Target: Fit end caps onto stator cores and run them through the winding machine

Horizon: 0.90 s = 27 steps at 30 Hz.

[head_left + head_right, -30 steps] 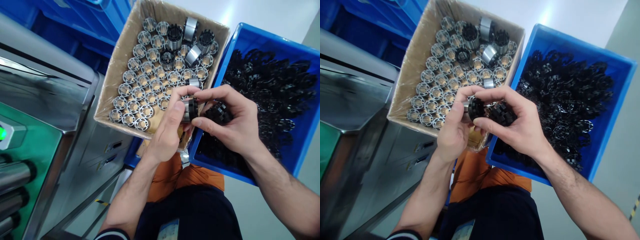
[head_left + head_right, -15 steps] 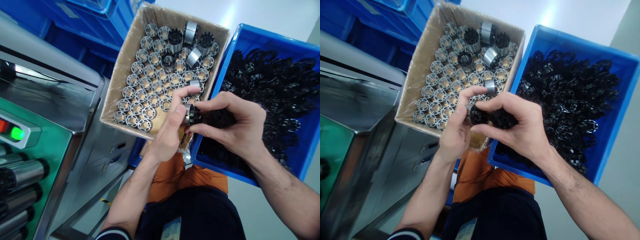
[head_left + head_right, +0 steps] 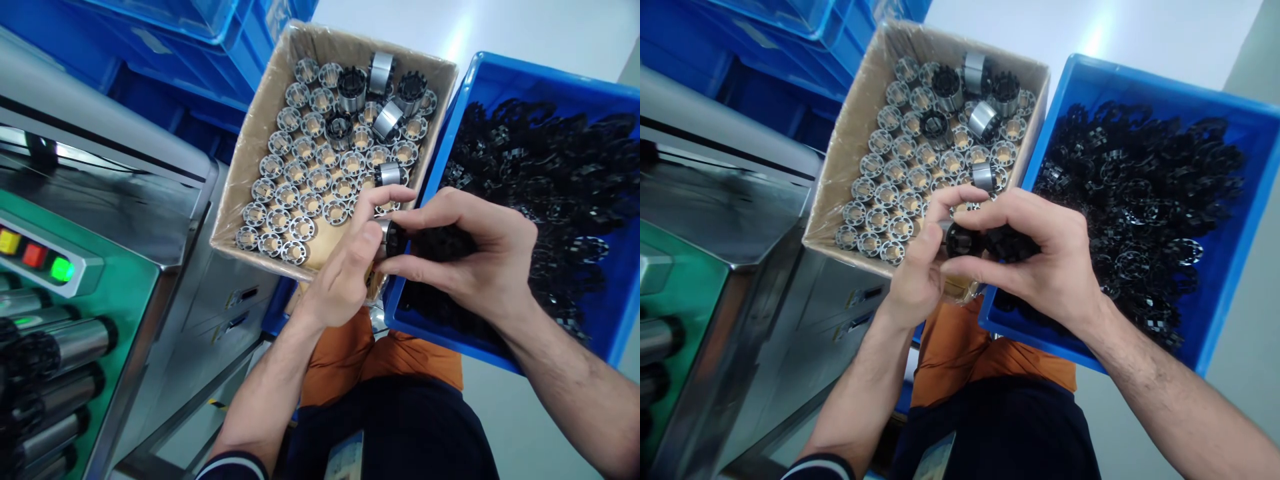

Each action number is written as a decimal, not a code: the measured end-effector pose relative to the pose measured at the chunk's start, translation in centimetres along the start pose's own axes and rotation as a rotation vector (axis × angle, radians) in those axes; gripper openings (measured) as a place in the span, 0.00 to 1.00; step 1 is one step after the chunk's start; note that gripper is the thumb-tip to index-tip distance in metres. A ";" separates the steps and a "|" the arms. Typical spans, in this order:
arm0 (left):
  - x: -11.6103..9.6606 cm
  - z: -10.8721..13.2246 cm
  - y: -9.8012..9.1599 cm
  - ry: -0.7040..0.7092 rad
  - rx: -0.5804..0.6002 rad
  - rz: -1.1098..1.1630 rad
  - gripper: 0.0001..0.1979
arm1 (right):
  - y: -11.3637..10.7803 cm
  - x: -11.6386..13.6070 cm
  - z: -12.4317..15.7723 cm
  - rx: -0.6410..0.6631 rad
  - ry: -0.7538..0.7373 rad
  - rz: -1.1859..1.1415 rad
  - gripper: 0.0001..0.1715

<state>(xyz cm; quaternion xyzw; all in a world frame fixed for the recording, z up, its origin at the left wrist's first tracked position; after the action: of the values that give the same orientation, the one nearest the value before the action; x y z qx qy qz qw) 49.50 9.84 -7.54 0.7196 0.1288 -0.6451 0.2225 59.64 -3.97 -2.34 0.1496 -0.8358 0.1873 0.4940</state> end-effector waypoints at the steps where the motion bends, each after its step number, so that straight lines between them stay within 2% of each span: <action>1: 0.1 0.0 0.0 -0.018 -0.007 0.005 0.31 | -0.1 0.0 -0.1 -0.001 -0.010 0.015 0.23; 3: 0.0 -0.2 -0.1 -0.054 -0.063 0.074 0.31 | -0.2 0.0 -0.3 0.014 -0.005 0.059 0.25; 7: -0.3 -1.1 -1.6 -0.068 -0.371 0.255 0.34 | -0.3 -0.5 -0.1 0.078 0.173 -0.055 0.41; 9: -0.3 -1.3 -1.9 -0.089 -0.436 0.296 0.32 | -0.3 -0.7 0.2 0.068 0.236 -0.104 0.43; 10: -0.3 -1.5 -1.8 -0.096 -0.409 0.293 0.29 | -0.4 -0.7 0.2 0.052 0.227 -0.083 0.40; 12: -0.7 -1.7 -1.1 -0.065 -0.277 0.231 0.25 | -0.5 -0.4 0.2 0.033 0.153 0.011 0.34; 15: -1.3 -1.7 -0.4 0.027 -0.122 0.070 0.24 | -0.3 0.5 0.0 0.059 -0.045 0.082 0.23; 16: -1.4 -1.7 -0.4 0.051 -0.119 0.030 0.24 | -0.3 0.8 -0.1 0.078 -0.095 0.086 0.20; 18: -1.5 -1.6 -0.7 0.091 -0.170 -0.013 0.21 | -0.1 1.2 -0.4 0.125 -0.125 0.072 0.24; 20: -1.5 -1.4 -1.0 0.117 -0.218 -0.017 0.19 | -0.1 0.9 -0.6 0.175 -0.027 0.001 0.29; 24: -0.5 -0.8 -1.0 0.032 -0.182 0.049 0.16 | 0.0 -0.7 -0.5 0.194 0.339 -0.236 0.23; 27: 0.1 -0.8 -1.0 -0.059 -0.158 0.075 0.22 | -0.1 -1.4 -0.6 0.140 0.450 -0.293 0.26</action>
<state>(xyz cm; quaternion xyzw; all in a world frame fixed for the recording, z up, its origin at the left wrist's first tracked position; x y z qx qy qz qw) 49.68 11.09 -7.71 0.6849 0.1457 -0.6448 0.3065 60.81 -3.74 -3.31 0.2570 -0.6597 0.1997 0.6774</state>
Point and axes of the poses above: each hand's wrist, its own z-axis away from the middle knuckle, its own y-axis out of the palm, x = y × z, the point moved 7 cm from there along -z, towards the middle knuckle, and after that the axes turned 15 degrees about -x, right-handed, at the moved point
